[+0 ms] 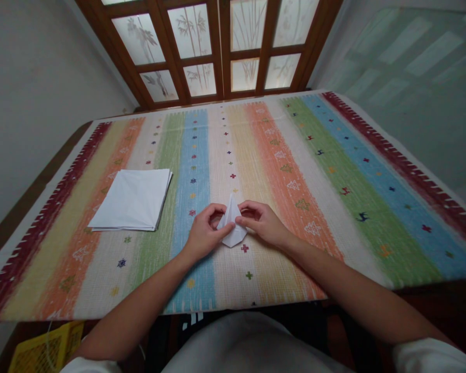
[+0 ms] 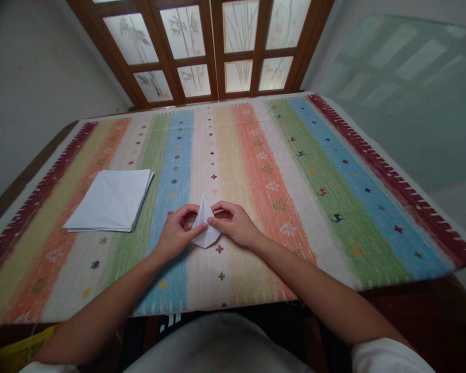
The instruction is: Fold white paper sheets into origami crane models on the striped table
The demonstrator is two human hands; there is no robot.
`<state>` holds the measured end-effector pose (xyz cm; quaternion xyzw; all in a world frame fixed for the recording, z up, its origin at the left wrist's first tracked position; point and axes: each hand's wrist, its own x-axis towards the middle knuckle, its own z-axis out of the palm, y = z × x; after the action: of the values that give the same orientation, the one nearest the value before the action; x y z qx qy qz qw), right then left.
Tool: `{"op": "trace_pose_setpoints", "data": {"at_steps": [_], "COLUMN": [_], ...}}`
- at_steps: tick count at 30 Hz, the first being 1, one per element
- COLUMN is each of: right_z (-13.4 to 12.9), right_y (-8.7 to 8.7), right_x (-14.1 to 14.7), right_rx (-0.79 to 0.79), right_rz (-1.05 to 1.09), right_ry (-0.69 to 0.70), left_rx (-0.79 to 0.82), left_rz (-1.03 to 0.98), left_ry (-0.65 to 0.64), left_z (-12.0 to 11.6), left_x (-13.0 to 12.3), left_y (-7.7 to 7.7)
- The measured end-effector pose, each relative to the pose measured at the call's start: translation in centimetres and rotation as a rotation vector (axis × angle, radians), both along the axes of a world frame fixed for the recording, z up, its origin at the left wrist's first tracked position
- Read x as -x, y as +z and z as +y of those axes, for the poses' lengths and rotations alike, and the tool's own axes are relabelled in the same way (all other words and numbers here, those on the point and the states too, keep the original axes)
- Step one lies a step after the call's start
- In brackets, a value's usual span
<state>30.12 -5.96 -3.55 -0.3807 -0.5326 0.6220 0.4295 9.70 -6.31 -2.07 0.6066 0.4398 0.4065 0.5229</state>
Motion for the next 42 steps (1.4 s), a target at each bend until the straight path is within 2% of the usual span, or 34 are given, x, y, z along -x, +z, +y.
{"op": "trace_pose_setpoints", "data": {"at_steps": [3,8,11,14,19,24,32,37,42], "right_z": [-0.1,-0.5,-0.6,-0.5,-0.2,0.3,0.2,0.6,0.8], "right_y": [0.0,1.1,1.5,1.2,0.4,0.6,0.2,0.0,-0.1], "right_x": [-0.1,-0.2,-0.2,0.0,0.0,-0.4,-0.4,-0.9,-1.5], "right_rx": [0.003,-0.117,-0.134,-0.094,0.001,-0.046,0.056,-0.064,-0.356], "right_rz": [-0.036,-0.080,-0.138,-0.127,-0.061,-0.128,-0.111,-0.234,-0.559], "right_ry": [0.006,0.057,0.022,-0.027,-0.063,-0.114,-0.062,-0.120,-0.106], "left_rx": [-0.001,-0.013,-0.001,0.027,0.046,0.071,0.022,-0.007,-0.174], "left_rz": [0.001,-0.037,-0.092,-0.105,-0.013,-0.009,-0.018,0.149,0.370], "left_ry": [0.017,0.031,0.061,0.093,0.093,0.039,0.115,-0.006,-0.041], "left_z": [0.2,0.4,0.4,0.4,0.5,0.6,0.8,1.0,1.0], "left_x": [0.1,0.1,0.0,0.0,0.1,0.3,0.3,0.7,0.9], "left_y": [0.2,0.3,0.2,0.1,0.3,0.5,-0.1,-0.4,-1.0]}}
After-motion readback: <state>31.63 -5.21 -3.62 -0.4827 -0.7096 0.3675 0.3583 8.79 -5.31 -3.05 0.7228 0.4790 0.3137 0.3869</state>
